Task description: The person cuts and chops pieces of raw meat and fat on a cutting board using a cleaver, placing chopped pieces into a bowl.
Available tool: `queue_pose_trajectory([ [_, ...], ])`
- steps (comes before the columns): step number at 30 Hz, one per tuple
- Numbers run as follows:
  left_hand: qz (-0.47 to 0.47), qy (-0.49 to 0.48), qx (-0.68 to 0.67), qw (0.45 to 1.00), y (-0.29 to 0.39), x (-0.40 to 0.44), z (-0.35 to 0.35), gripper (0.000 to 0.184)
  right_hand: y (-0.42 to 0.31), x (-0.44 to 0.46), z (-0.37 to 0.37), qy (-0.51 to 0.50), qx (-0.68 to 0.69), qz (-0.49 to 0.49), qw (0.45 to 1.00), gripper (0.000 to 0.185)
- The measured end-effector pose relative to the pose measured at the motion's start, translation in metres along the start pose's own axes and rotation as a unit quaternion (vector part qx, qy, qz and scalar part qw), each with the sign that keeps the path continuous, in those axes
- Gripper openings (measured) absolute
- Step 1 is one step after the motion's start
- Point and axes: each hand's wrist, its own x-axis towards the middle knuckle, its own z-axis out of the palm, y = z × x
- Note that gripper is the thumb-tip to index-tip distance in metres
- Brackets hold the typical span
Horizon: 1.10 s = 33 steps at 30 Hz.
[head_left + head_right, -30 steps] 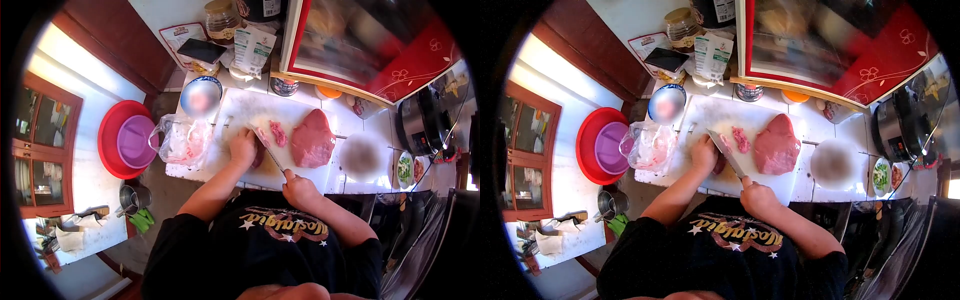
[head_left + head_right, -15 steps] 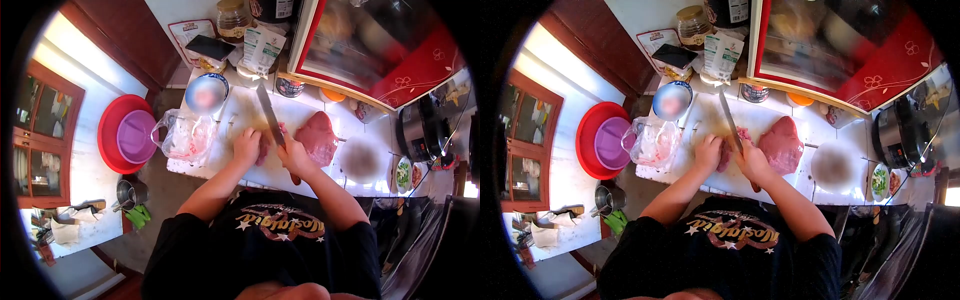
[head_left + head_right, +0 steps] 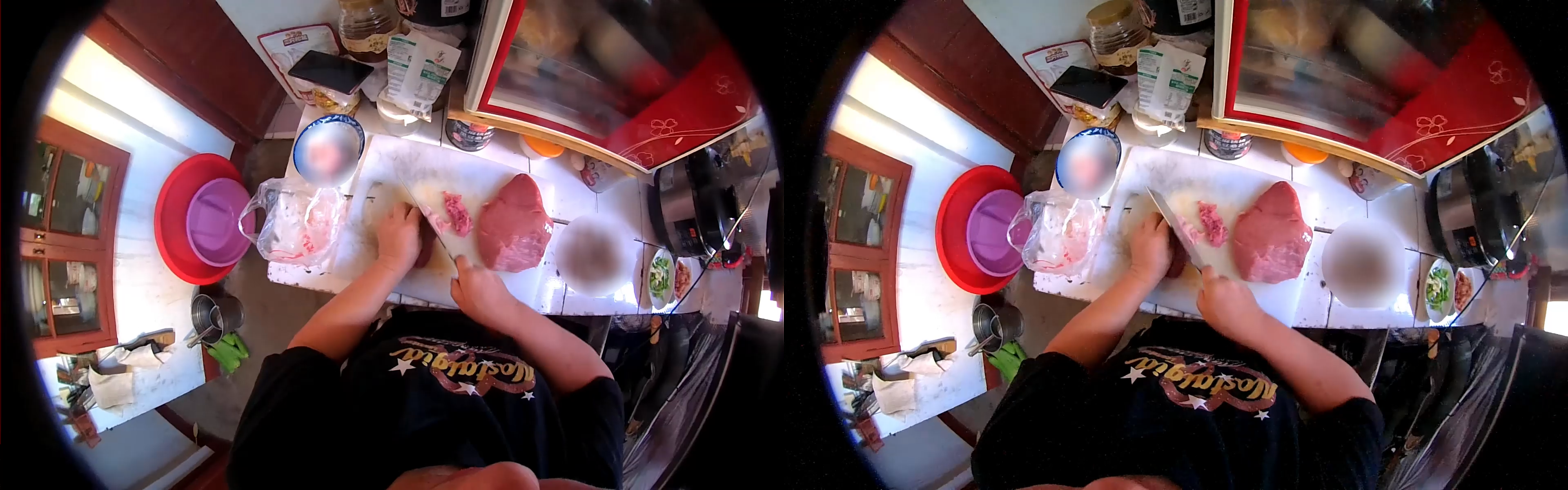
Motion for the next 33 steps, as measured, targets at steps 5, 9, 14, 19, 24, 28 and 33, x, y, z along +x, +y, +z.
queue_pose_trajectory([
  [5, 0.021, 0.000, -0.021, 1.000, 0.002, -0.004, -0.002, 0.018, 0.005, 0.075, 0.018, 0.058, 0.003, -0.034, 0.998, 0.024],
  [9, 0.026, 0.010, -0.037, 0.999, 0.001, -0.006, -0.007, 0.021, 0.003, 0.064, -0.008, 0.028, 0.090, 0.018, 0.995, 0.021],
  [14, -0.041, 0.002, -0.045, 0.998, 0.003, -0.009, 0.000, 0.026, 0.002, -0.014, -0.025, 0.008, 0.038, -0.026, 0.999, 0.021],
  [19, -0.014, -0.003, -0.029, 0.999, 0.003, -0.009, 0.001, 0.026, 0.003, -0.031, -0.016, -0.016, -0.010, -0.015, 1.000, 0.023],
  [24, 0.025, 0.027, -0.025, 0.999, 0.000, -0.006, 0.002, 0.018, 0.009, 0.040, 0.012, -0.011, -0.045, -0.007, 0.999, 0.027],
  [28, 0.044, 0.042, -0.070, 0.996, 0.005, -0.008, -0.009, 0.021, 0.007, 0.084, 0.007, 0.015, 0.019, -0.024, 0.999, 0.026],
  [33, 0.012, 0.041, -0.012, 0.999, 0.005, -0.013, -0.012, 0.014, 0.006, 0.033, -0.029, -0.047, 0.066, 0.035, 0.996, 0.028],
])
